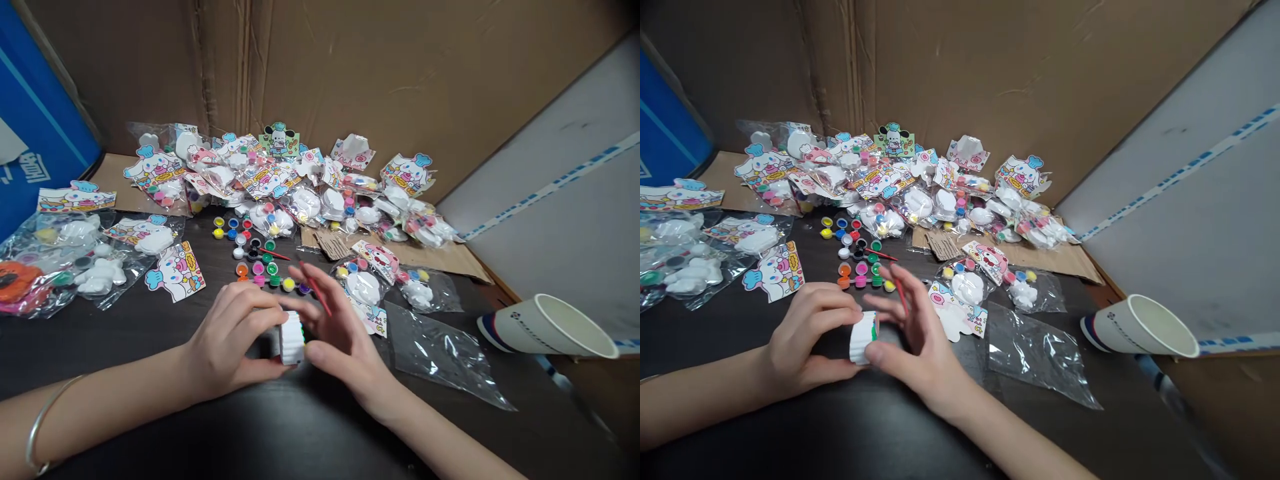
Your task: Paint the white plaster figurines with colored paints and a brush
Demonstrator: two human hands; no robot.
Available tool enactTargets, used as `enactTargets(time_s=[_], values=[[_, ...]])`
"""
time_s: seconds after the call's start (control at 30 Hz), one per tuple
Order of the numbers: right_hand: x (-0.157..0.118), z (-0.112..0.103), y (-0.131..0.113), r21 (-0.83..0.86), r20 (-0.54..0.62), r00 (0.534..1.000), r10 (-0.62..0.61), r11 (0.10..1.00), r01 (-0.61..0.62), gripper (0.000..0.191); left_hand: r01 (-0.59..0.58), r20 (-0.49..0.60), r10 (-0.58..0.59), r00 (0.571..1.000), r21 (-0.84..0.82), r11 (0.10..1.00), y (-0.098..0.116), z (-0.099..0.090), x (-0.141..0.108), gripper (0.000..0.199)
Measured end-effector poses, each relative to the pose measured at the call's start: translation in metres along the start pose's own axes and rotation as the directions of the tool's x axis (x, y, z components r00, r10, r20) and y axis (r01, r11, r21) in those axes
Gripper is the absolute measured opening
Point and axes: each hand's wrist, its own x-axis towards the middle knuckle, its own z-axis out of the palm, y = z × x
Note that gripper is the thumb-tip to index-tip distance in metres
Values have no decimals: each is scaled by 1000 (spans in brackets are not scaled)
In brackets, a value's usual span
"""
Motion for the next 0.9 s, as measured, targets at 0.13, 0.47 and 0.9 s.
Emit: enactTargets(time_s=[0.13, 0.47, 0.9], values=[[8, -22, -5, -308, -318, 922, -219, 944, 118, 38, 69, 57, -67, 996, -32, 997, 4, 1, 0, 28], [20, -34, 17, -638, -285, 898, -336, 766, 85, 20, 537, 404, -417, 815, -252, 805, 15, 17, -11, 38], [24, -34, 24, -774, -88, 903, -421, 599, 204, 13, 607, 395, -495, 774, -239, 758, 13, 21, -13, 37]])
